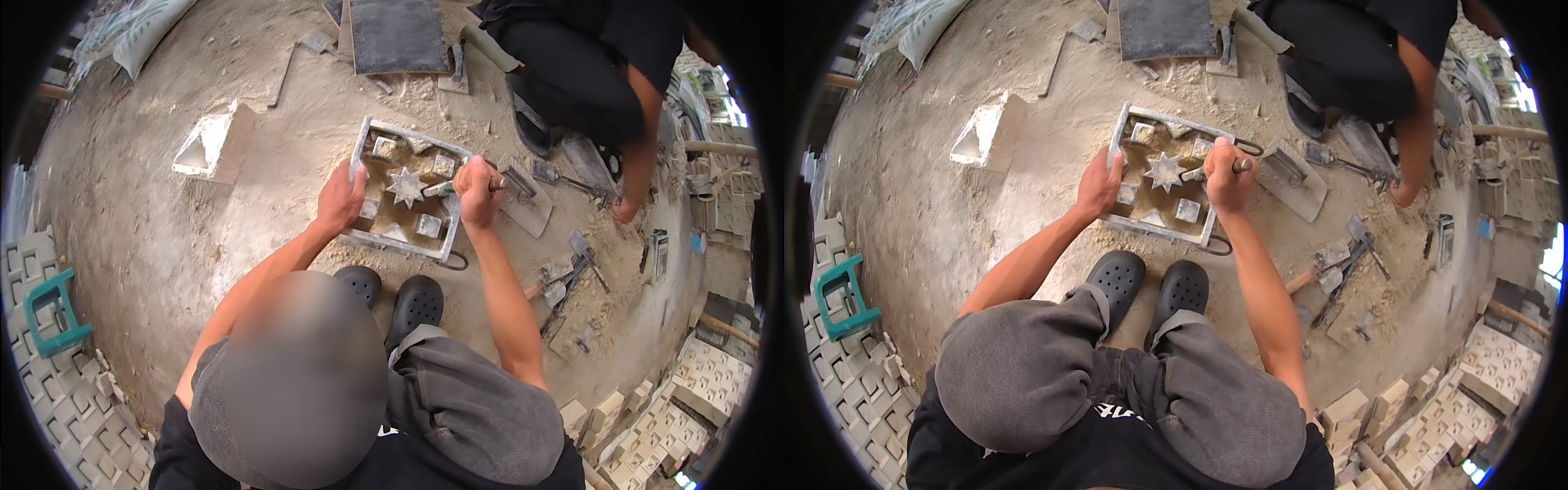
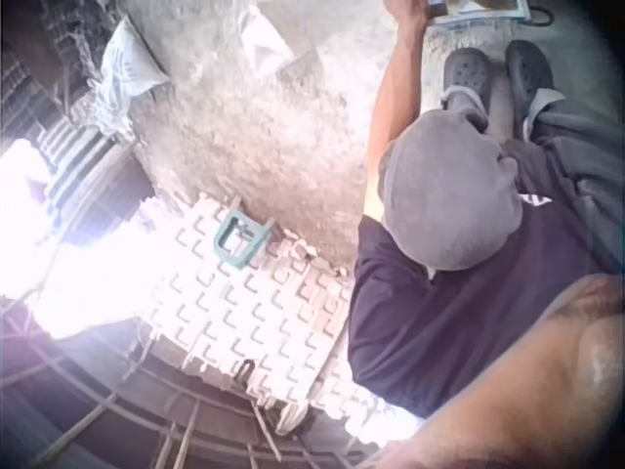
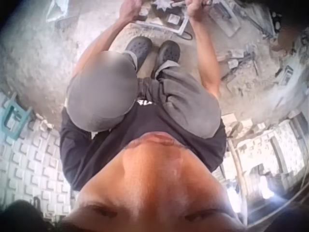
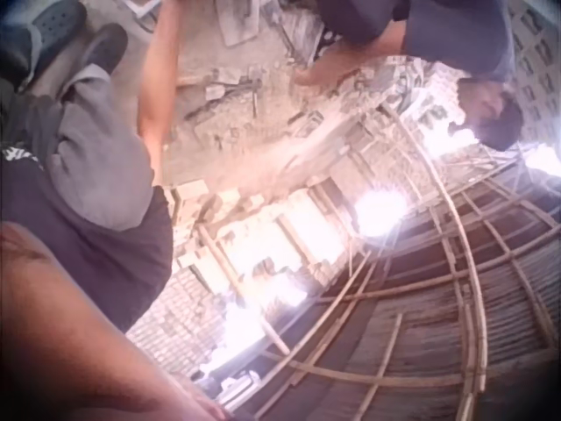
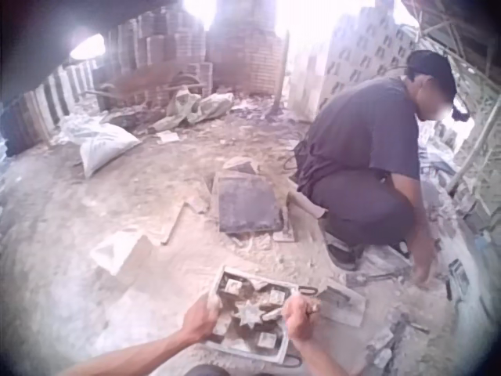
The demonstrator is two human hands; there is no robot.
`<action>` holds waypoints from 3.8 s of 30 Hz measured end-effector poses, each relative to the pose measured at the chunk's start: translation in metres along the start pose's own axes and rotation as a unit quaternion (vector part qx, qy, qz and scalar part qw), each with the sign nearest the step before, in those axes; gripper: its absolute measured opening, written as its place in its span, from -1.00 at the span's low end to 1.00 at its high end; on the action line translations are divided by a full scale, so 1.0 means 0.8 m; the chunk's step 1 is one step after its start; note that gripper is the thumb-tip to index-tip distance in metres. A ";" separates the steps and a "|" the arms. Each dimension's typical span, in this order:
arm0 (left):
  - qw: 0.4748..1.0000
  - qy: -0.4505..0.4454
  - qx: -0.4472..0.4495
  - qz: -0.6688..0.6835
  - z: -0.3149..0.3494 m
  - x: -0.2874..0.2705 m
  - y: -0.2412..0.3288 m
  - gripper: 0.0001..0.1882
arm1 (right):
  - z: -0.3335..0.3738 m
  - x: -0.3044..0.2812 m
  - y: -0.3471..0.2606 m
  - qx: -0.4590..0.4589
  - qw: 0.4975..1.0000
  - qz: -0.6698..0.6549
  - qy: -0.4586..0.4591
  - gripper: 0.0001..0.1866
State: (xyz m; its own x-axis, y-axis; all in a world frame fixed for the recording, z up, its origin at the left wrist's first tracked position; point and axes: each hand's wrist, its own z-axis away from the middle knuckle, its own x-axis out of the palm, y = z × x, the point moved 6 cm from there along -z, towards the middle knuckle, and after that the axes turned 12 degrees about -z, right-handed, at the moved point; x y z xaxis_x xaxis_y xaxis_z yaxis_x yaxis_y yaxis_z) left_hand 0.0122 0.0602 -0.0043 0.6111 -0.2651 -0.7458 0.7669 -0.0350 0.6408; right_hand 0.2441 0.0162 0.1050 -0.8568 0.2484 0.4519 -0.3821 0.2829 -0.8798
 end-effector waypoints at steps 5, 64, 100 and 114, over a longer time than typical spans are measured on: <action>1.000 0.023 0.002 -0.009 0.001 -0.006 -0.012 -0.55 | -0.007 0.016 -0.033 -0.055 0.996 0.054 0.039 -0.50; 0.999 -0.009 0.026 -0.028 -0.002 0.002 0.006 -0.56 | -0.041 0.042 -0.061 -0.026 0.994 0.102 -0.042 -0.44; 1.000 -0.001 0.021 -0.021 0.001 -0.004 0.009 -0.59 | -0.021 0.040 -0.063 -0.041 0.978 0.119 -0.167 -0.51; 0.999 0.005 0.037 0.003 0.001 -0.002 0.013 -0.60 | -0.011 0.025 -0.023 -0.025 0.965 0.148 -0.216 -0.55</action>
State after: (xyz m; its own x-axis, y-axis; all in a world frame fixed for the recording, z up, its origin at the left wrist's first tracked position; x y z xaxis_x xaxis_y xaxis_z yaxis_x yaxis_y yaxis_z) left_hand 0.0192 0.0598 0.0039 0.6174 -0.2567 -0.7436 0.7472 -0.1042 0.6564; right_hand 0.2371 0.0238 0.1318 -0.9943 -0.0808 0.0690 -0.0906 0.3060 -0.9477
